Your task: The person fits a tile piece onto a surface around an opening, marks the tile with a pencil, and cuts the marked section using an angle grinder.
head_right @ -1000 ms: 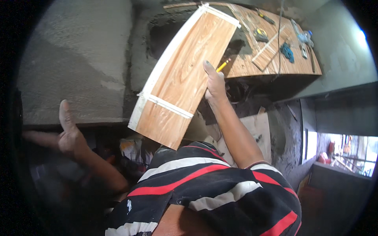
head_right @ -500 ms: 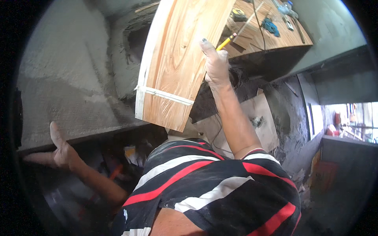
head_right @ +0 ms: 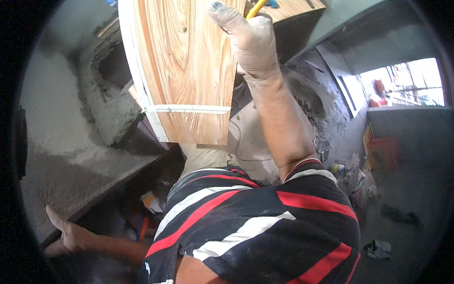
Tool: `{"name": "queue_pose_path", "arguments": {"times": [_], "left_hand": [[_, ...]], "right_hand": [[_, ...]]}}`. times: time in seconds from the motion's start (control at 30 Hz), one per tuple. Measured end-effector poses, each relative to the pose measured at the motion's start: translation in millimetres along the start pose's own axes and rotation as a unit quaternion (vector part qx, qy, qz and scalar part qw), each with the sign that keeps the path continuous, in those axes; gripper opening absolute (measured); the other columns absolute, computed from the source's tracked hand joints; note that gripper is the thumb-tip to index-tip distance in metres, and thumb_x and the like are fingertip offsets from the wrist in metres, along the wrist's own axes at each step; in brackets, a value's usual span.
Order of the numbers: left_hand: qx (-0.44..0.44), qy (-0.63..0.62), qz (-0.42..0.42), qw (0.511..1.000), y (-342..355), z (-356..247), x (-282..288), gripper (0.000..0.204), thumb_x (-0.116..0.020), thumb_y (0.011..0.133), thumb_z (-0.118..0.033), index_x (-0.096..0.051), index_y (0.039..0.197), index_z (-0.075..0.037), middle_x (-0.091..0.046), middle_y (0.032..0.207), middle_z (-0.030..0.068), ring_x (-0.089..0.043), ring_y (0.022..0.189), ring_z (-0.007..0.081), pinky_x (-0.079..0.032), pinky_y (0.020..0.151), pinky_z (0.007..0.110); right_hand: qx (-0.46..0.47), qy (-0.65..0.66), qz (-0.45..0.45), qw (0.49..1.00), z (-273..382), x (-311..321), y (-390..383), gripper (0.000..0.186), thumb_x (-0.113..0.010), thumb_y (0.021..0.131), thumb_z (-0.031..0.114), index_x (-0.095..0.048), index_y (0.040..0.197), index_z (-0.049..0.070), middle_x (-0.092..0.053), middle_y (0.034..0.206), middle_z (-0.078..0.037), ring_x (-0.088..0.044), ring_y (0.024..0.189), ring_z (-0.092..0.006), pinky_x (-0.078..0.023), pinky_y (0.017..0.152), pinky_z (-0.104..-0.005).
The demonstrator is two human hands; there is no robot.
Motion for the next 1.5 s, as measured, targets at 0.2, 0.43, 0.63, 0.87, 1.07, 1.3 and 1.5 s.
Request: {"name": "queue_pose_path", "arguments": {"times": [0.2, 0.43, 0.63, 0.87, 1.07, 1.3, 1.5], "left_hand": [[-0.027, -0.027, 0.025, 0.999, 5, 45, -54, 0.072, -0.060, 0.108, -0.015, -0.011, 0.156, 0.007, -0.064, 0.131, 0.0308, -0.067, 0.120, 0.0336, -0.056, 0.109, 0.043], [-0.033, -0.054, 0.034, 0.997, 9, 77, -76, 0.068, -0.060, 0.108, -0.015, -0.015, 0.155, 0.006, -0.063, 0.133, 0.0299, -0.067, 0.121, 0.0335, -0.055, 0.110, 0.044], [-0.039, -0.071, 0.037, 0.996, 15, 92, -81, 0.065, -0.060, 0.108, -0.016, -0.018, 0.154, 0.005, -0.063, 0.134, 0.0291, -0.066, 0.123, 0.0334, -0.055, 0.110, 0.044], [-0.042, -0.075, 0.045, 0.995, 10, 96, -99, 0.061, -0.059, 0.108, -0.016, -0.023, 0.152, 0.004, -0.063, 0.135, 0.0281, -0.065, 0.124, 0.0333, -0.054, 0.111, 0.044], [-0.041, -0.097, 0.052, 0.993, 2, 104, -113, 0.058, -0.059, 0.108, -0.016, -0.026, 0.151, 0.004, -0.063, 0.136, 0.0273, -0.064, 0.126, 0.0333, -0.053, 0.111, 0.044], [-0.031, -0.091, 0.060, 0.994, -13, 117, -137, 0.055, -0.059, 0.108, -0.017, -0.030, 0.150, 0.003, -0.063, 0.138, 0.0264, -0.063, 0.127, 0.0331, -0.052, 0.112, 0.045], [-0.078, -0.082, 0.089, 0.990, -38, 126, -163, 0.052, -0.059, 0.108, -0.017, -0.034, 0.149, 0.002, -0.062, 0.139, 0.0256, -0.062, 0.129, 0.0331, -0.051, 0.113, 0.045]], "right_hand": [[0.010, -0.100, 0.084, 0.991, 17, 5, 2, 0.009, -0.070, 0.079, 0.011, -0.065, 0.080, 0.004, -0.058, 0.071, -0.014, -0.057, 0.069, -0.0334, -0.046, 0.070, -0.0456], [-0.426, 0.527, -0.109, 0.727, -20, 8, -13, 0.023, -0.062, 0.103, 0.013, -0.060, 0.117, -0.004, -0.068, 0.103, -0.014, -0.069, 0.088, -0.0245, -0.060, 0.080, -0.0388], [-0.464, 0.501, -0.088, 0.726, -2, 25, 4, 0.041, -0.064, 0.104, 0.012, -0.058, 0.133, -0.016, -0.072, 0.122, -0.025, -0.077, 0.104, -0.0298, -0.066, 0.092, -0.0424], [-0.501, 0.507, -0.108, 0.693, -25, 24, -24, 0.046, -0.063, 0.105, 0.015, -0.054, 0.137, -0.016, -0.070, 0.127, -0.026, -0.075, 0.108, -0.0317, -0.064, 0.095, -0.0448], [-0.541, 0.456, -0.101, 0.699, -25, 39, -43, 0.046, -0.062, 0.104, 0.014, -0.054, 0.138, -0.015, -0.069, 0.128, -0.024, -0.075, 0.108, -0.0305, -0.063, 0.095, -0.0416], [-0.544, 0.413, -0.139, 0.717, -30, 31, -92, 0.050, -0.068, 0.101, 0.014, -0.054, 0.141, -0.012, -0.067, 0.132, -0.020, -0.072, 0.113, -0.0267, -0.059, 0.100, -0.0402], [-0.571, 0.378, -0.105, 0.721, -38, 25, -76, 0.046, -0.066, 0.103, 0.017, -0.056, 0.137, -0.013, -0.071, 0.126, -0.020, -0.073, 0.111, -0.0273, -0.061, 0.098, -0.0403]]}}
Point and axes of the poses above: each hand's wrist, its own y-axis towards the middle knuckle, its own x-axis out of the back of the hand, z = x × y, the point moved 8 cm from there along y, towards the middle knuckle
